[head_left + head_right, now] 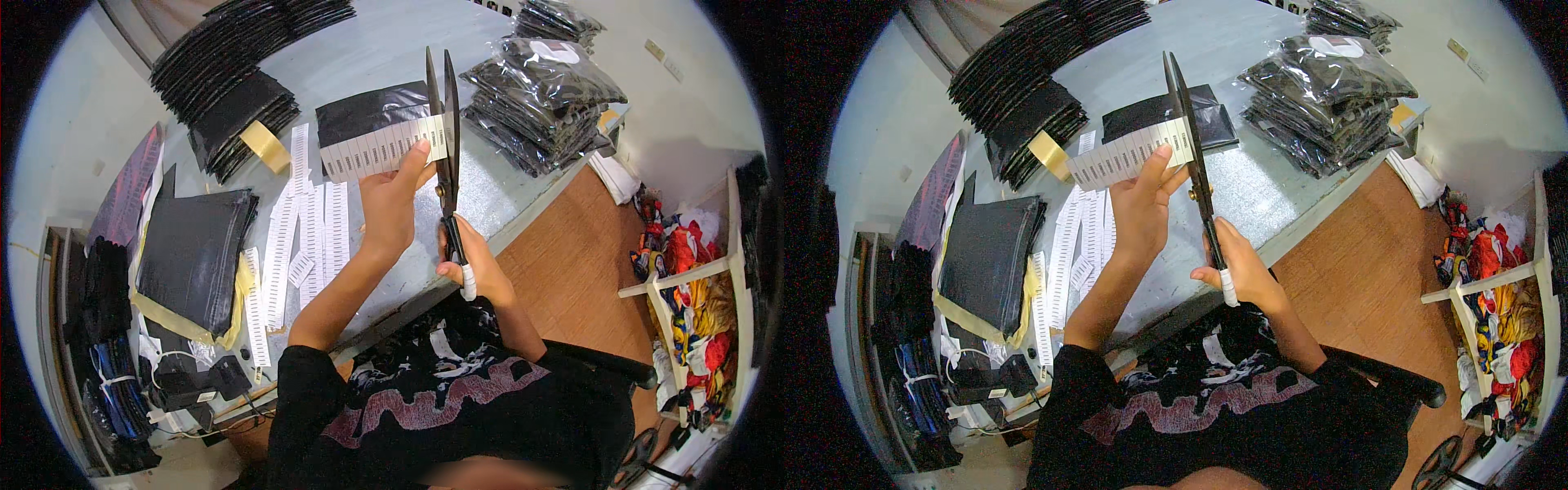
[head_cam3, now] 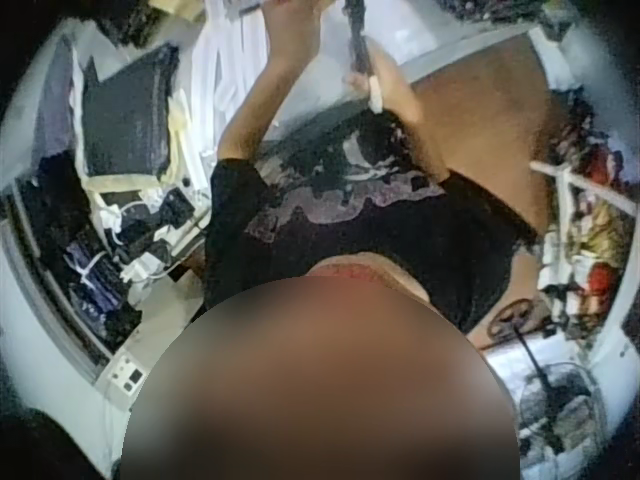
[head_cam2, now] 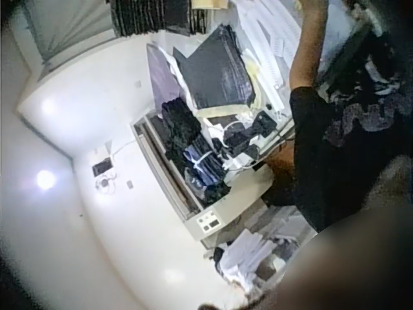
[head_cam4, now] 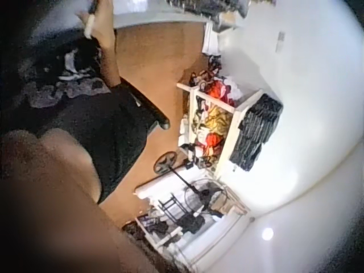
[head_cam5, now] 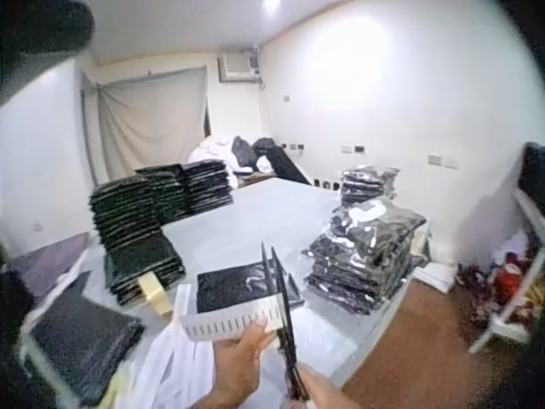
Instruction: Packing clothing items into black shipping bags, cutting labels with scissors, and sealing them with tape.
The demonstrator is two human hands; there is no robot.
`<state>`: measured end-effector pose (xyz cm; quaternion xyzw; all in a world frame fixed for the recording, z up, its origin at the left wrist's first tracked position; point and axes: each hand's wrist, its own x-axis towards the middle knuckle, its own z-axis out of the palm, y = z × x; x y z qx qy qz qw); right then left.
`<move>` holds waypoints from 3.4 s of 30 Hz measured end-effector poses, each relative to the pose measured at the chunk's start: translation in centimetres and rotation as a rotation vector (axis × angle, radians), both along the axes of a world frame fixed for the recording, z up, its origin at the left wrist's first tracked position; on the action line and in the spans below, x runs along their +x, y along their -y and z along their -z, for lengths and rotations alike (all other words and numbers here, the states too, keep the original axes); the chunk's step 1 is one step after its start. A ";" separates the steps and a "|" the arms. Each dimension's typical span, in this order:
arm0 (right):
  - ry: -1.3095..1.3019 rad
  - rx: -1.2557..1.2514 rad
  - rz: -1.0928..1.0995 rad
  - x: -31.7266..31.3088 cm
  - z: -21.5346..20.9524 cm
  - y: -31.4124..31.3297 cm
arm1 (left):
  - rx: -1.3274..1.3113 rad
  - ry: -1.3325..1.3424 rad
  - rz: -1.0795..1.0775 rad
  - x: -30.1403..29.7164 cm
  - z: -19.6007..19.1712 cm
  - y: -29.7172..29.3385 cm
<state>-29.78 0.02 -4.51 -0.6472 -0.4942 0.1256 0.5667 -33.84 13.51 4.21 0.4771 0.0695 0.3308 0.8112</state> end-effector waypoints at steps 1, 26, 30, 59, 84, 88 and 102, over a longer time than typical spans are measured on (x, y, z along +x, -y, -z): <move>-0.006 -0.002 0.001 -0.1 0.0 0.0 | 0.003 -0.001 -0.001 0.0 0.0 0.0; 0.068 -0.044 0.038 0.1 0.0 -0.2 | -0.017 0.037 -0.021 0.2 0.0 -0.2; 0.071 -0.059 0.031 0.2 0.0 -0.3 | -0.017 0.032 -0.028 0.2 0.1 -0.2; -1.415 0.280 -0.729 5.5 3.5 2.0 | 0.894 -0.975 0.389 1.5 6.1 -17.6; -0.021 -0.625 0.677 6.6 0.1 7.1 | 1.427 -0.582 0.632 2.6 7.0 -6.3; -0.165 -0.697 0.727 6.0 -1.7 5.8 | 1.485 -0.601 0.653 3.3 8.7 -6.2; 0.123 -0.641 0.627 7.7 -1.5 5.3 | 1.379 -0.646 0.756 3.9 9.6 -6.3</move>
